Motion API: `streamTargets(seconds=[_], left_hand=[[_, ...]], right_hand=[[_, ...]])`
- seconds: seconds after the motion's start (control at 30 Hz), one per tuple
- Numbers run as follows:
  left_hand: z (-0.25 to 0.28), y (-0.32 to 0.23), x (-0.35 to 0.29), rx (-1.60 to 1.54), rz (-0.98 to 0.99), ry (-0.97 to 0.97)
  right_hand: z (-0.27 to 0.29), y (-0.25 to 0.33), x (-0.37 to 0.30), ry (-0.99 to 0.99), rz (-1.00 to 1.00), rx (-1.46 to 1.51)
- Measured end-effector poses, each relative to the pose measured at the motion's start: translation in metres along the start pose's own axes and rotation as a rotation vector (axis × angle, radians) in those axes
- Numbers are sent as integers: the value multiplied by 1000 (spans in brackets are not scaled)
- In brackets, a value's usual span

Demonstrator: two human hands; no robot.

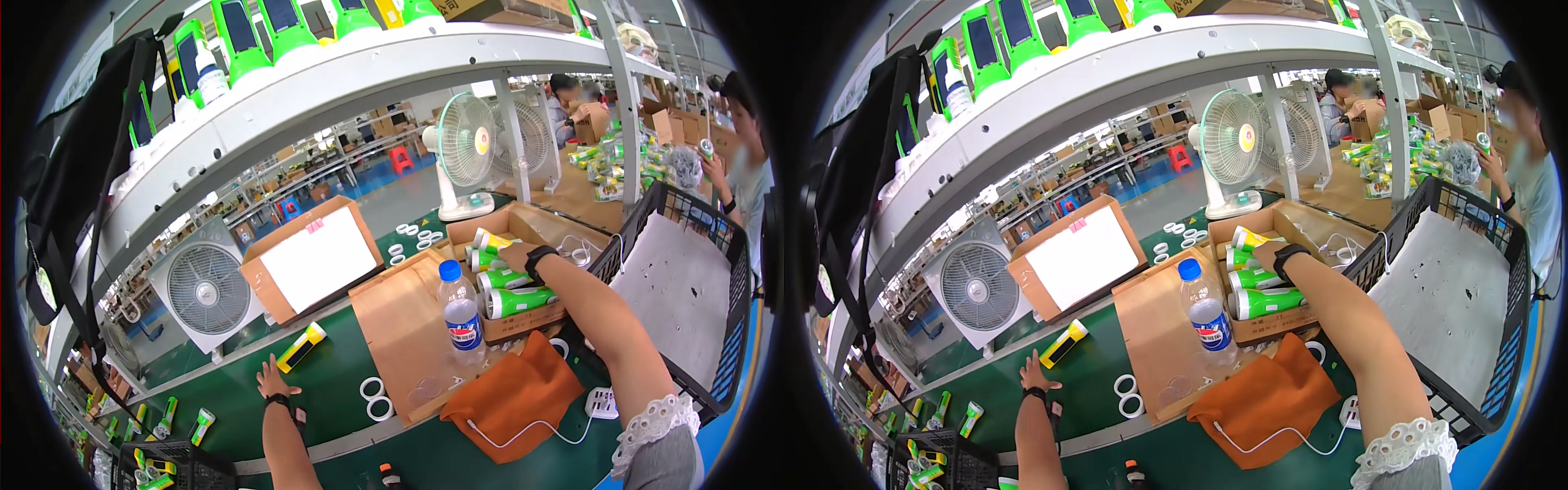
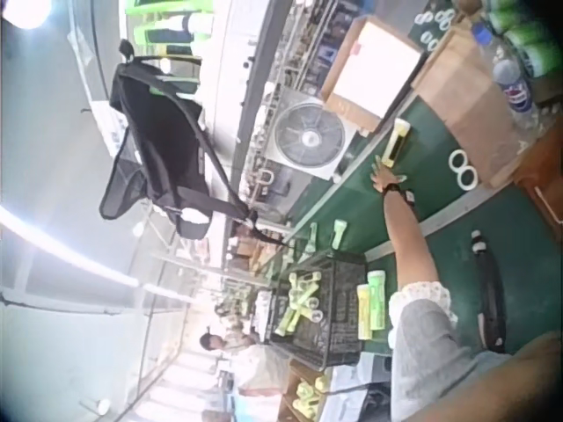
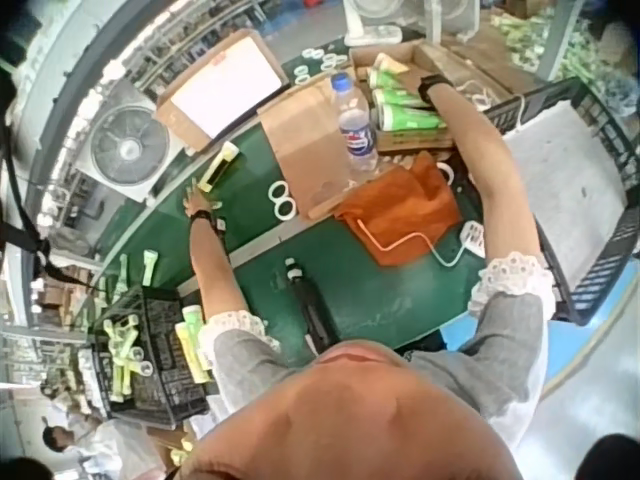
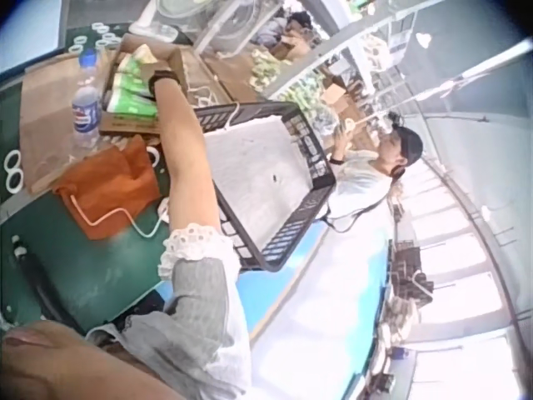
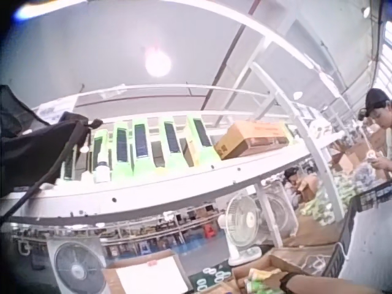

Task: Assembling and testing solar-powered flashlights at a factory workstation, including component attachment and quality checks.

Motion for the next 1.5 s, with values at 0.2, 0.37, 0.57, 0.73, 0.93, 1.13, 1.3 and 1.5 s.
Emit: streamTargets(seconds=[0.2, 0.37, 0.57, 0.73, 0.93, 1.13, 1.3, 1.5], left_hand=[[-19, -6, 24, 154, -50, 208], [-5, -35, 24, 122, -250, 91], [-28, -53, 22, -439, -271, 101], [27, -121, -58, -172, -243, 31], [81, -167, -159, -1683, -143, 433], [147, -187, -304, -2264, 11, 854], [139, -178, -327, -2428, 90, 696], [80, -168, -339, -2265, 306, 663]], right_hand=[[15, -3, 0, -177, -39, 148], [87, 3, -20, -623, -85, 332], [170, 24, -67, -1108, -79, 789], [224, 92, -139, -1283, 208, 948], [165, 212, -175, -467, 235, 1016], [94, 274, -230, -253, 357, 930], [63, 262, -266, -417, 277, 1240], [79, 280, -302, -546, 456, 592]])
Point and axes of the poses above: each hand's wrist, its own x-axis towards the middle knuckle, its own z-axis out of the back of the hand, y = z × x, the point moved 8 cm from there along x, towards the middle knuckle, and after that the axes turned 7 degrees about -y, right-handed, at the moved point
